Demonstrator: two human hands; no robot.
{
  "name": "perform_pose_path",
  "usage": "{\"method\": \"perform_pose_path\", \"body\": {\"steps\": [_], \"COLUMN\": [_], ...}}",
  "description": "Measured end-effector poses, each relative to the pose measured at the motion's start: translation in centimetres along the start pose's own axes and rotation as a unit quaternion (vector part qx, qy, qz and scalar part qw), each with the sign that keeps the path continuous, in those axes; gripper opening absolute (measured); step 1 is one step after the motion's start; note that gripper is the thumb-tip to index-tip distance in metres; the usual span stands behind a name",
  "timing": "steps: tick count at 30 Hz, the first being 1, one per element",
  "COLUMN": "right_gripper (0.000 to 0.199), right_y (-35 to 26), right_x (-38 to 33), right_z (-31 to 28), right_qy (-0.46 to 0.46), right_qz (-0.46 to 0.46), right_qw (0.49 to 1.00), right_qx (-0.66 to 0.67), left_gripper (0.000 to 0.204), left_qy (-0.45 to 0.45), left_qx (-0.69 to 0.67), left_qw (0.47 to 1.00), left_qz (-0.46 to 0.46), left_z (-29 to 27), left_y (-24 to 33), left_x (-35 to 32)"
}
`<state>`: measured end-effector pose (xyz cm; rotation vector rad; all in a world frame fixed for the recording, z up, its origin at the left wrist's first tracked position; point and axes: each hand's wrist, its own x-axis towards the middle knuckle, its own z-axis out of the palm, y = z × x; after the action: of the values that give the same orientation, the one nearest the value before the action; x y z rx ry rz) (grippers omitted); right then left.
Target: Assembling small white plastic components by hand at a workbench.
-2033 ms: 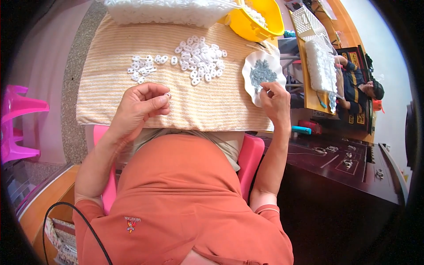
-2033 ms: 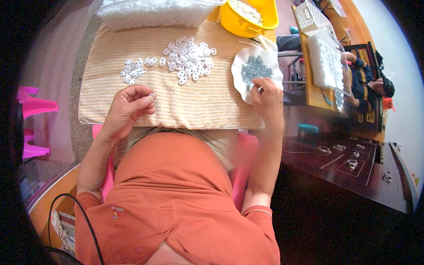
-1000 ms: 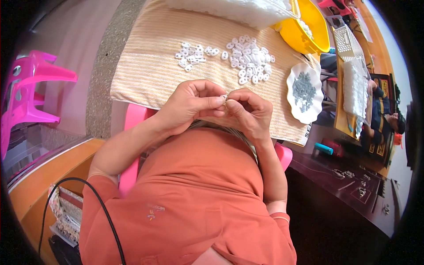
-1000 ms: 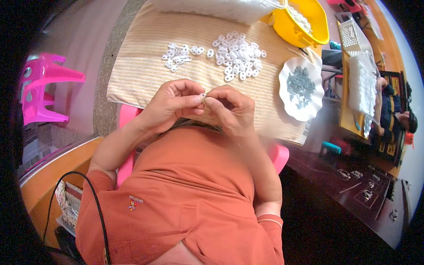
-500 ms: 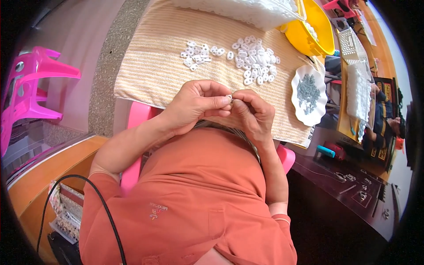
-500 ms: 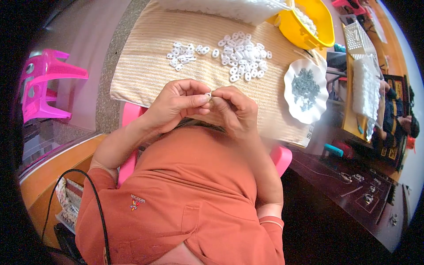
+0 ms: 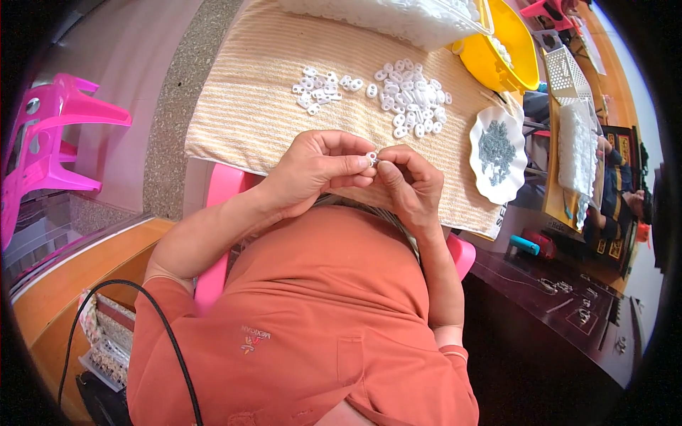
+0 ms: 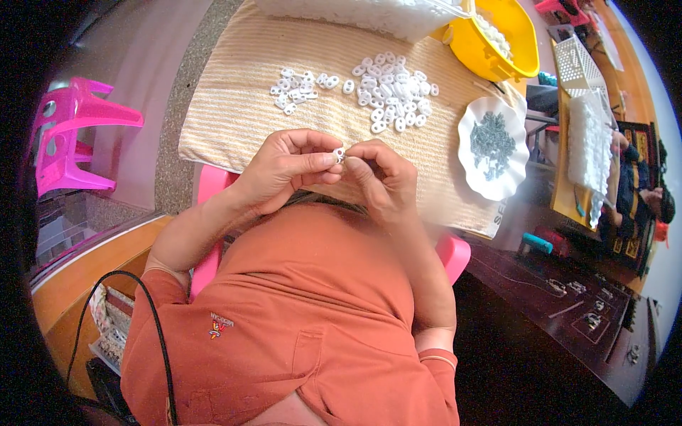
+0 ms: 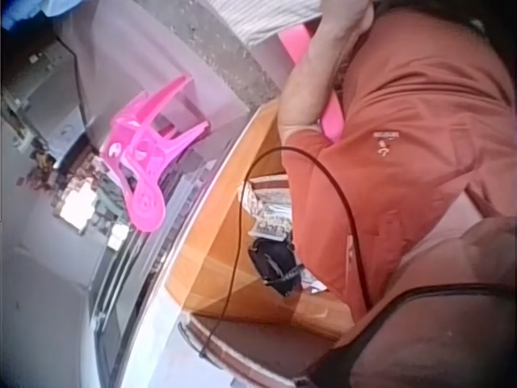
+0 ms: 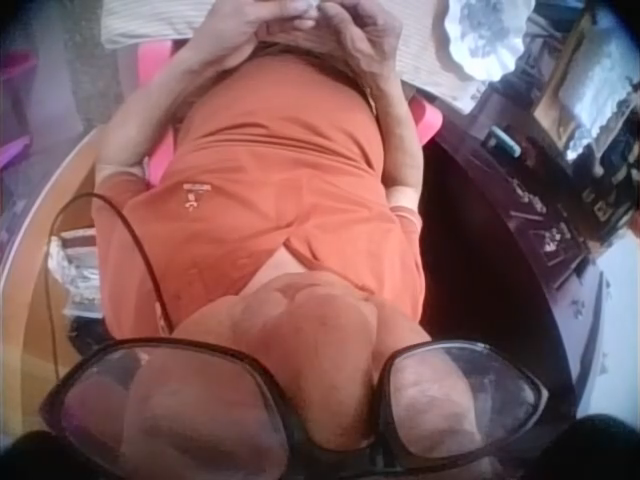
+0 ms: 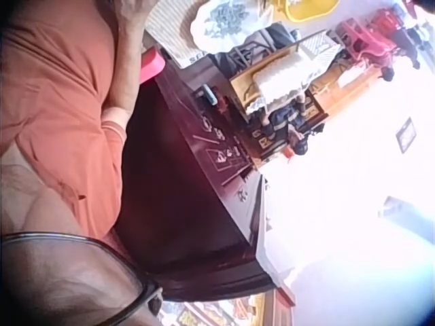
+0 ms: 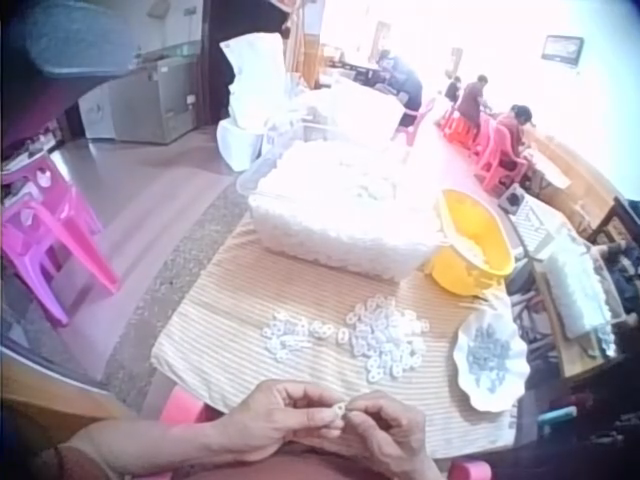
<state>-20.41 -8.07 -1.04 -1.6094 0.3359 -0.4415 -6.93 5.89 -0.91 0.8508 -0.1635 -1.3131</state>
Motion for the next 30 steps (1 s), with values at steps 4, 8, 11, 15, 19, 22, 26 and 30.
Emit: {"method": "perform_pose_path", "body": {"steps": [4, 8, 11, 15, 19, 22, 26, 30], "right_gripper": [0.005, 0.004, 0.004, 0.004, 0.005, 0.005, 0.005, 0.004], "right_y": [0.26, 0.31, 0.21, 0.26, 0.04, 0.12, 0.31, 0.3], "right_x": [-0.06, -0.12, -0.12, -0.11, -0.04, -0.12, -0.15, -0.08], "right_z": [-0.03, -0.2, -0.08, -0.13, -0.15, -0.19, -0.18, -0.18], "right_qy": [0.003, -0.006, -0.006, -0.007, -0.01, -0.004, -0.005, -0.004], "right_qz": [0.011, 0.007, 0.012, 0.009, -0.005, 0.013, 0.01, -0.005], "right_qw": [1.0, 1.0, 1.0, 1.0, 0.999, 1.0, 1.0, 0.999], "right_qx": [0.012, -0.022, -0.001, -0.017, -0.036, -0.017, -0.017, -0.031], "left_gripper": [0.022, 0.022, 0.021, 0.021, 0.021, 0.02, 0.02, 0.02], "left_qy": [0.004, 0.006, 0.009, 0.008, 0.01, 0.009, 0.007, 0.005], "left_qx": [0.0, -0.001, 0.001, 0.003, 0.008, 0.006, 0.003, 0.004], "left_qw": [1.0, 1.0, 1.0, 1.0, 1.0, 1.0, 1.0, 1.0], "left_qz": [0.002, 0.004, 0.003, 0.002, 0.002, 0.003, 0.006, 0.003], "left_z": [0.07, 0.08, 0.02, 0.01, 0.07, 0.05, 0.04, 0.16], "left_y": [0.11, 0.1, 0.07, 0.08, 0.13, 0.08, 0.04, 0.1], "left_x": [-0.01, -0.06, -0.07, -0.03, -0.02, -0.05, -0.03, -0.07]}}
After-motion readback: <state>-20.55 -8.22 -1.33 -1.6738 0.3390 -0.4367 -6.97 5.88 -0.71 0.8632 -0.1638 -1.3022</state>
